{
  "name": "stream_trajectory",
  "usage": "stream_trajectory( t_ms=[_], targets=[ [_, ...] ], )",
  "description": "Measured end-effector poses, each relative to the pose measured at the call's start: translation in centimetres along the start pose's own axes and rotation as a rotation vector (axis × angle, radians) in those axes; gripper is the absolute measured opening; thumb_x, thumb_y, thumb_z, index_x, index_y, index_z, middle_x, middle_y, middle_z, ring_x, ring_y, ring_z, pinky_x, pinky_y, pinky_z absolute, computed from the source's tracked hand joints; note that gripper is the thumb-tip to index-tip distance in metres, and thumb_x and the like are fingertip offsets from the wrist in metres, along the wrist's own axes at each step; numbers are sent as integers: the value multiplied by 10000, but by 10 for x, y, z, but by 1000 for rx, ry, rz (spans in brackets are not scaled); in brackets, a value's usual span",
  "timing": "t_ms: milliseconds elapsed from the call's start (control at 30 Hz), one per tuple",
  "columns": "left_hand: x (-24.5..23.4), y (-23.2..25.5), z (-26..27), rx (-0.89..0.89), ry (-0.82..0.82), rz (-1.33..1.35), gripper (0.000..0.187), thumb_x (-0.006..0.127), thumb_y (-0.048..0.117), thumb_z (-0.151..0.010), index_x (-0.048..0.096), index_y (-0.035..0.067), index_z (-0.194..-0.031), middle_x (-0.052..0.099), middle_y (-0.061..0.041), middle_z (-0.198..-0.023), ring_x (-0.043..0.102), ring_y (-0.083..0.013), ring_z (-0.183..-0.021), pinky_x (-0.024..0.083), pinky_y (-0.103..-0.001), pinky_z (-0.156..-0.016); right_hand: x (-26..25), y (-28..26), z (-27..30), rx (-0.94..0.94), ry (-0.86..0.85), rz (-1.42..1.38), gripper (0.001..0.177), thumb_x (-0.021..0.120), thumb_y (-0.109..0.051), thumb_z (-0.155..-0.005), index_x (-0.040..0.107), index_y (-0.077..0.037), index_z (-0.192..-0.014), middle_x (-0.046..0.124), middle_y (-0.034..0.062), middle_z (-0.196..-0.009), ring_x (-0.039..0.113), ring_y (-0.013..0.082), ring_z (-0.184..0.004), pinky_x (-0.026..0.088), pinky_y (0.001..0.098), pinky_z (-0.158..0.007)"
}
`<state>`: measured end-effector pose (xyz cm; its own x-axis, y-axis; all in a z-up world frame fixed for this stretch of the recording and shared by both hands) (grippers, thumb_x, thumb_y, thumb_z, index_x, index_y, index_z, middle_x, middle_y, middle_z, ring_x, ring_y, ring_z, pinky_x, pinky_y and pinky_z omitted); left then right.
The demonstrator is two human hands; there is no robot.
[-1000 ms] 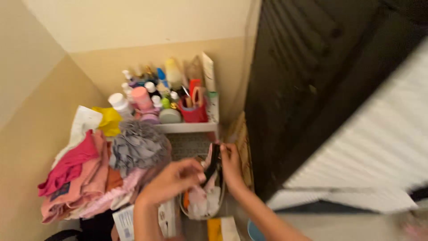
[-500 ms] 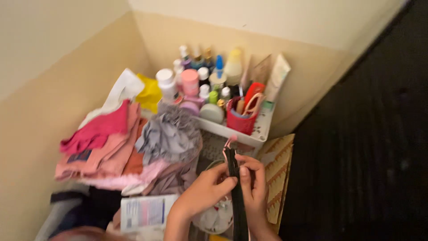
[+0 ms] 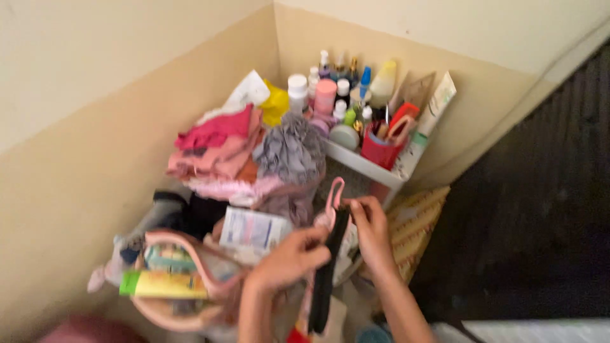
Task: Organize various skincare and cosmetic products on a small white tiered shelf and in nearby containers.
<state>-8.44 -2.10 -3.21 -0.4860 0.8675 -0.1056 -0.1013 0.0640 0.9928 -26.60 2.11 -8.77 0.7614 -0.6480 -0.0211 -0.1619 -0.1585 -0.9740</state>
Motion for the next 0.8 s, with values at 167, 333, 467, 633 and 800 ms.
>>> stream_trajectory(
  t_ms=[167, 333, 467, 633, 800],
  targets=[
    [13, -6, 8, 78, -63, -16, 173, 614, 190, -891, 506, 63, -845, 415, 54, -813, 416, -51, -774, 373, -268, -638, 11, 49, 37, 647, -84, -384, 197, 655, -304, -970, 656, -115, -1027, 668, 28, -947, 633, 183, -889, 506, 383, -798],
    [16, -6, 28, 10, -2, 64, 160, 608, 233, -907, 569, 78, -904, 482, 47, -827, 446, -62, -772, 386, -251, -663, 19, 12, 58, 761, -213, -484, 209, 579, -319, -951, 671, -160, -1052, 664, 21, -1011, 636, 167, -915, 547, 421, -828],
    [10, -31, 52, -79, 177, 80, 208, 603, 287, -901, 621, 80, -900, 581, 30, -805, 513, -70, -759, 447, -251, -680, 10, -1, 62, 543, -133, -386, 201, 565, -311, -1014, 566, -116, -1059, 648, 45, -1035, 648, 172, -932, 555, 403, -835],
    [25, -14, 76, -61, 302, 53, 324, 659, 374, -954, 626, 52, -942, 590, 16, -830, 518, -83, -783, 452, -265, -698, 13, -47, 70, 186, -168, -205, 247, 537, -324, -1035, 558, -78, -1055, 687, 40, -1030, 672, 137, -935, 559, 351, -838],
    [53, 2, 75, 71, 296, 100, 336, 657, 306, -969, 622, 57, -1192, 592, 36, -906, 519, -92, -827, 462, -272, -727, 10, -60, 72, 188, -201, -104, 240, 586, -306, -1025, 593, -66, -1040, 664, 48, -939, 637, 132, -857, 524, 313, -783]
  ],
)
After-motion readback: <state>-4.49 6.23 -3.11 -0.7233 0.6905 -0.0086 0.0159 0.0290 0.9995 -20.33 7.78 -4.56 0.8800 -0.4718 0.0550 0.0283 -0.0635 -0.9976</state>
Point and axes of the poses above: each hand's wrist, its own z-axis away from the middle knuckle, its own x-axis out of the palm, y = z × x, the point moved 8 cm from there along -z, towards the middle knuckle
